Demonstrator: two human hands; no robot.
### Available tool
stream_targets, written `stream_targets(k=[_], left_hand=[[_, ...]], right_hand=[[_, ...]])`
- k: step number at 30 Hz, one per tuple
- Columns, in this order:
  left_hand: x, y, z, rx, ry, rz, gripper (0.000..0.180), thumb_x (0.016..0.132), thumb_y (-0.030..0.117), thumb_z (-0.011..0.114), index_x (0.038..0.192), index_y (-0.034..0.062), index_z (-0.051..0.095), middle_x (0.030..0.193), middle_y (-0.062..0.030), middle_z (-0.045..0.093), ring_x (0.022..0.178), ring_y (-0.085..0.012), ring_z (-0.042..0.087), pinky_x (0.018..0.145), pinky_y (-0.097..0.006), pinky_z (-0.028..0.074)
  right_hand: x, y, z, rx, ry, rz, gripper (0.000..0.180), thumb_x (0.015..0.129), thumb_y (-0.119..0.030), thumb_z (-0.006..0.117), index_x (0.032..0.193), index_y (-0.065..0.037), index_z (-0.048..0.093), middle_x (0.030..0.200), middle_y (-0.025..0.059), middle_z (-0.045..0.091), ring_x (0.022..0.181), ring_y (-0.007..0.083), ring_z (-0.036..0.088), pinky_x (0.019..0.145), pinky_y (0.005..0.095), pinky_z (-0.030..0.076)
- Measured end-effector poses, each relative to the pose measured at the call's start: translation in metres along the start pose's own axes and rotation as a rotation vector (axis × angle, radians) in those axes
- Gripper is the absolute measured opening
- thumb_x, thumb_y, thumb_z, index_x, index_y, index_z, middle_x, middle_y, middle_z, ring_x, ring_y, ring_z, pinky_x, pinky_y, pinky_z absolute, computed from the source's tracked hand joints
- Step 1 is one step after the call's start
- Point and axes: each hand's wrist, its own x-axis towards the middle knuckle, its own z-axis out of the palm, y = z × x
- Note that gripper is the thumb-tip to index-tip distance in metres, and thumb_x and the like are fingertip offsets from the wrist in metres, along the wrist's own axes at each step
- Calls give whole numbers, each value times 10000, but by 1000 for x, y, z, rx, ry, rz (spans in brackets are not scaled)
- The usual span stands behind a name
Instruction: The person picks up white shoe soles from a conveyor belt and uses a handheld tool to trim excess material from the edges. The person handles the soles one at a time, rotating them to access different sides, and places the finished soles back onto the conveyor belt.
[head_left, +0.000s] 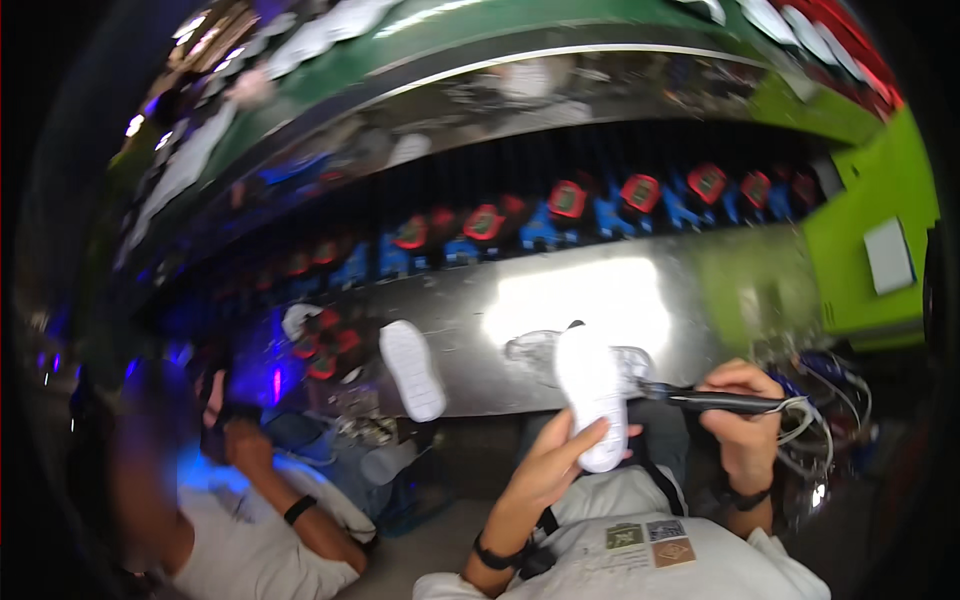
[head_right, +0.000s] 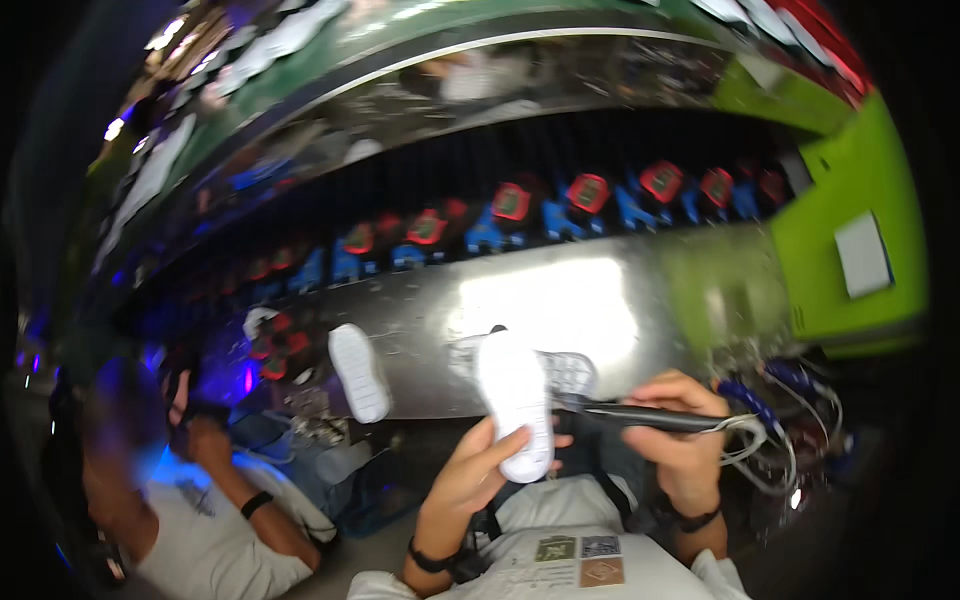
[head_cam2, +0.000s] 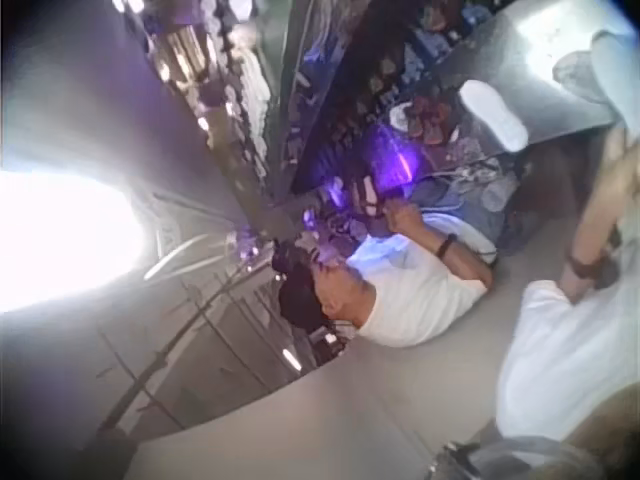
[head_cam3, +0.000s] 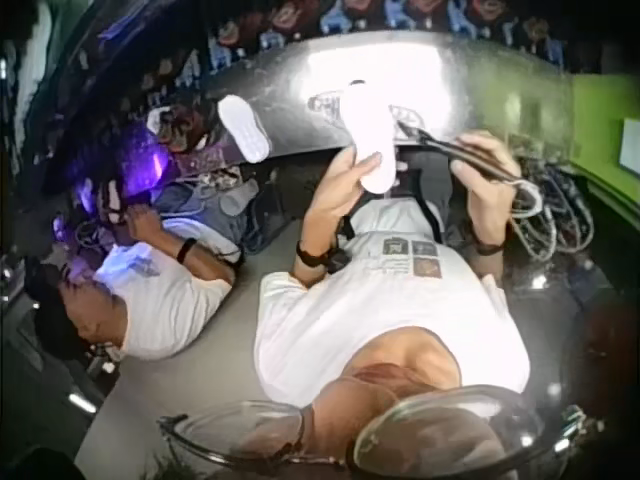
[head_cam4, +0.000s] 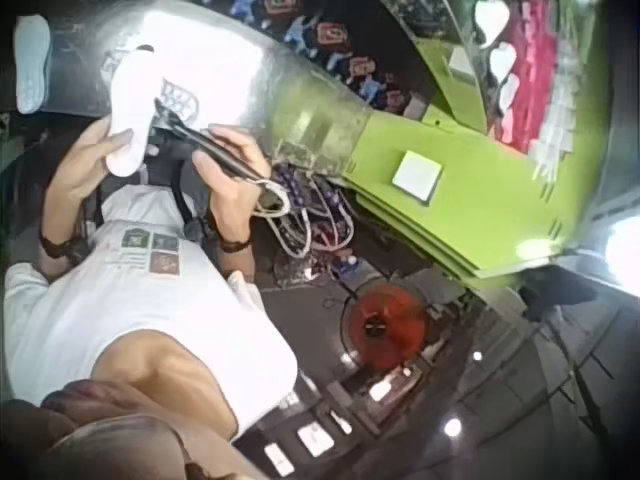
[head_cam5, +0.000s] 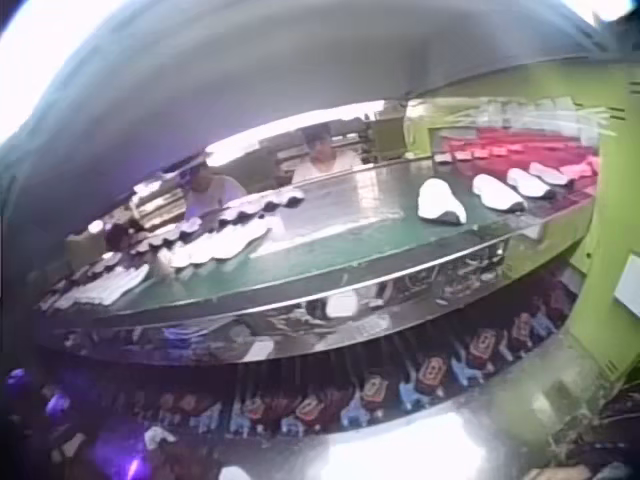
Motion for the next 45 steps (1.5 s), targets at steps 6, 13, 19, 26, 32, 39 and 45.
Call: stream_targets(k=[6, 13, 19, 26, 32, 39, 45], left_hand=[[-30, -46, -9, 100, 144, 272, 650, 1053, 508, 215, 1368, -8, 456, 1176, -147, 630, 1017, -234, 642, 884, -381, 514], [-36, -34, 5, -137, 497, 522, 455, 943, 333, 355, 1169, -5, 559, 1107, -143, 633, 1012, -234, 621, 918, -366, 492], [-4, -8, 11, -203, -180, 382, 659, 961, 495, 279, 1217, -74, 490, 989, -198, 631, 739, -226, 611, 652, -341, 499], [12, 1, 34, -192, -256, 207, 607, 956, 392, 333, 1404, -14, 379, 1084, -300, 579, 683, -326, 595, 587, -379, 503], [15, 54, 38, 273, -336, -278, 429, 976, 254, 438, 1262, -60, 495, 1152, -161, 591, 1016, -196, 591, 895, -292, 462], [-54, 101, 26, 658, -46, 272, 455, 1028, 186, 436, 1376, -108, 448, 1220, -268, 611, 1109, -347, 624, 958, -440, 487], [37, 13, -70, -367, -301, 196, 628, 982, 403, 354, 1405, -57, 402, 1303, -329, 515, 1211, -432, 516, 964, -534, 439]], right_hand=[[22, -14, 39, -461, -355, -542, 257, 740, 43, 769, 988, 32, 704, 946, 153, 718, 817, 247, 690, 703, 319, 544], [5, 5, 54, -221, -606, -358, 274, 759, -1, 762, 1023, 39, 700, 903, 163, 699, 760, 262, 701, 666, 316, 556], [-19, -6, 32, -223, -620, -351, 242, 761, 7, 784, 996, 7, 728, 924, 162, 712, 775, 241, 720, 677, 281, 561], [-24, -22, -1, -227, -585, -387, 257, 786, 8, 775, 1040, 13, 733, 1011, 172, 723, 855, 245, 731, 735, 298, 587], [-42, -17, 11, -343, -744, -526, 246, 801, 30, 742, 1045, 43, 721, 1031, 198, 714, 822, 263, 723, 735, 340, 579], [-16, -14, -9, 166, -761, -190, 280, 720, 75, 807, 990, 61, 733, 1020, 228, 712, 887, 292, 728, 789, 340, 596], [-4, 16, 6, -184, -277, -272, 252, 711, 61, 795, 950, 20, 728, 991, 148, 712, 840, 166, 704, 671, 234, 545]])
